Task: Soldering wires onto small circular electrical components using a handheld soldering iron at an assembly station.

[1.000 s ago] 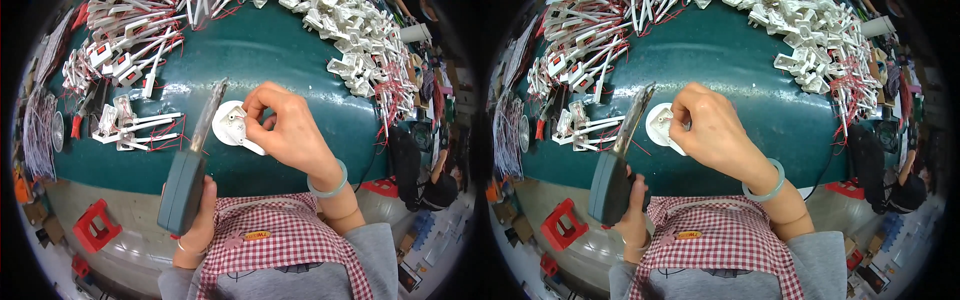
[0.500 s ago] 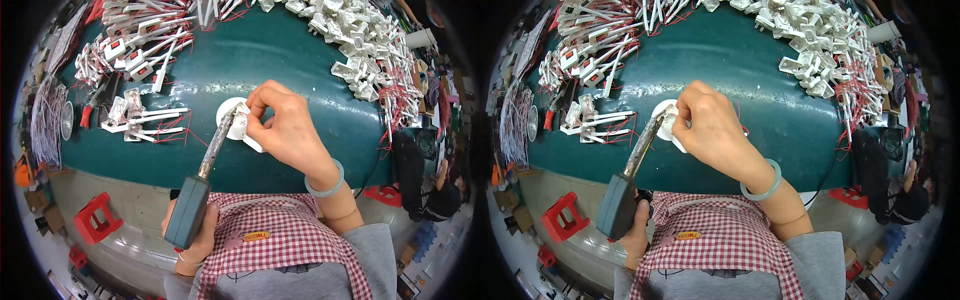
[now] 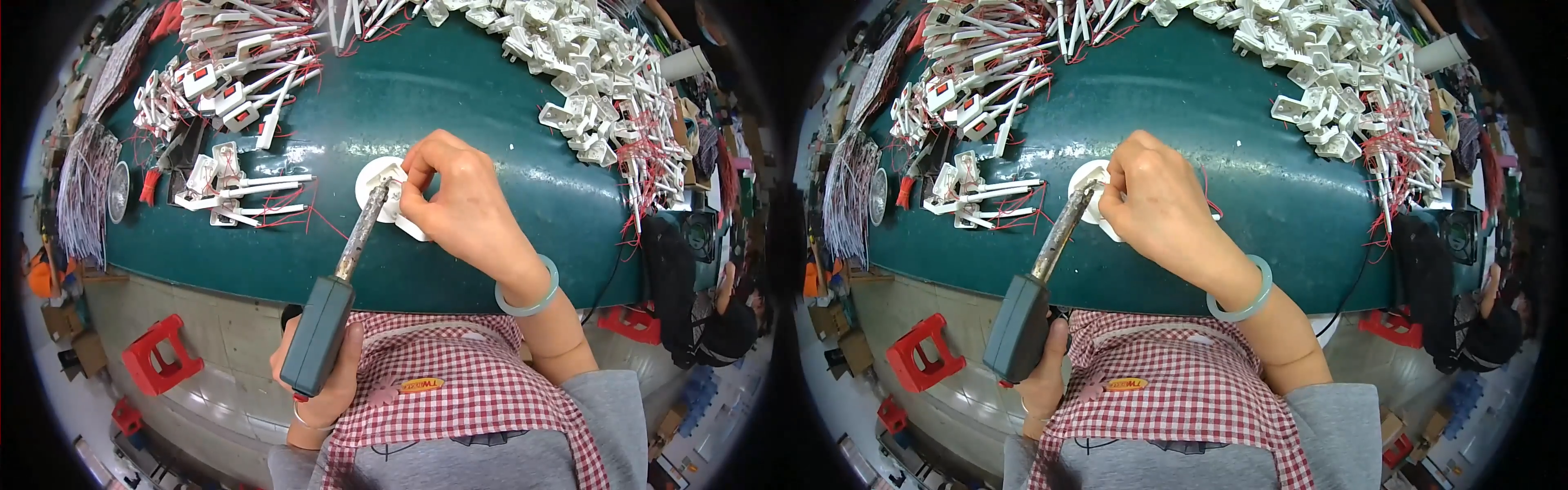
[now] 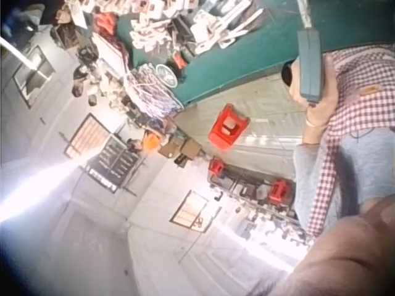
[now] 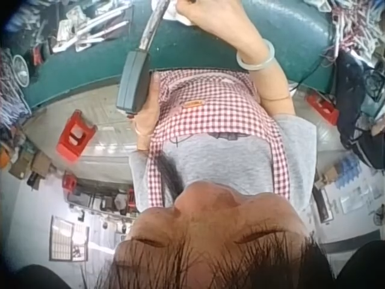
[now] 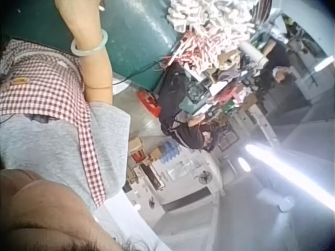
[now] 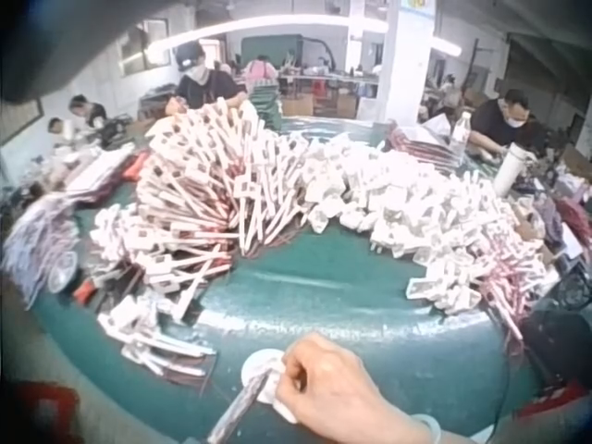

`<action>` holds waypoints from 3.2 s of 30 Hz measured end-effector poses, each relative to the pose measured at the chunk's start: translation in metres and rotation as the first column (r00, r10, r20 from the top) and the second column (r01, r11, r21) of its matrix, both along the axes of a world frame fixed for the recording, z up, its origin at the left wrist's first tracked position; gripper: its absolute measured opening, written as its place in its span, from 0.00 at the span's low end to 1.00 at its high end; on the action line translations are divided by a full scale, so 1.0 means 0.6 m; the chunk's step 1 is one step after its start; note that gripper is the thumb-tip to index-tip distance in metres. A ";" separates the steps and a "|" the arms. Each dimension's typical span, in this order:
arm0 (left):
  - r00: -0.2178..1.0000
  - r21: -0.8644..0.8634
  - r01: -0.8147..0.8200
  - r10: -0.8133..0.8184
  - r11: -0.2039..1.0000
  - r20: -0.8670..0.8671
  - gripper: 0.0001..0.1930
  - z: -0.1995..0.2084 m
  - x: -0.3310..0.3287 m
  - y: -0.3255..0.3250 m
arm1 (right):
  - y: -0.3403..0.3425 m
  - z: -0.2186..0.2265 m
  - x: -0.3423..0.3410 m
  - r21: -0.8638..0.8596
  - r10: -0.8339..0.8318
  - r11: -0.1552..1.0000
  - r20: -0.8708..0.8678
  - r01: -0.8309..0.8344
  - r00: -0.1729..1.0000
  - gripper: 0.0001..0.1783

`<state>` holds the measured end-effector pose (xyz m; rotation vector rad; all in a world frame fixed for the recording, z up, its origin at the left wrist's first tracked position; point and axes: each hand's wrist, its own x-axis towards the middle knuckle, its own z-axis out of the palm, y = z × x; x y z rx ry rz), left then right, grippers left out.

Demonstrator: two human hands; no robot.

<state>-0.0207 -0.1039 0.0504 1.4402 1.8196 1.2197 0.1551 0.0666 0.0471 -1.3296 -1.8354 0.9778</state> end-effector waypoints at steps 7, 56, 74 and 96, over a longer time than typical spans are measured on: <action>0.998 -0.024 0.032 -0.033 0.999 -0.044 0.11 -0.005 -0.004 0.001 | -0.001 -0.004 -0.001 0.054 -0.002 0.999 0.021 0.001 1.000 0.05; 0.997 0.005 0.069 -0.068 0.998 -0.046 0.10 0.008 -0.019 0.002 | -0.011 -0.005 -0.007 0.172 -0.031 0.985 0.079 0.017 0.996 0.07; 0.984 0.003 0.119 -0.118 0.993 -0.137 0.09 0.028 -0.005 0.028 | -0.008 -0.007 -0.007 0.173 -0.037 0.985 0.048 0.028 0.998 0.06; 0.900 0.077 0.037 -0.066 0.996 0.431 0.09 -0.013 0.054 0.124 | -0.010 -0.005 -0.008 0.166 -0.058 0.985 0.103 0.040 0.993 0.05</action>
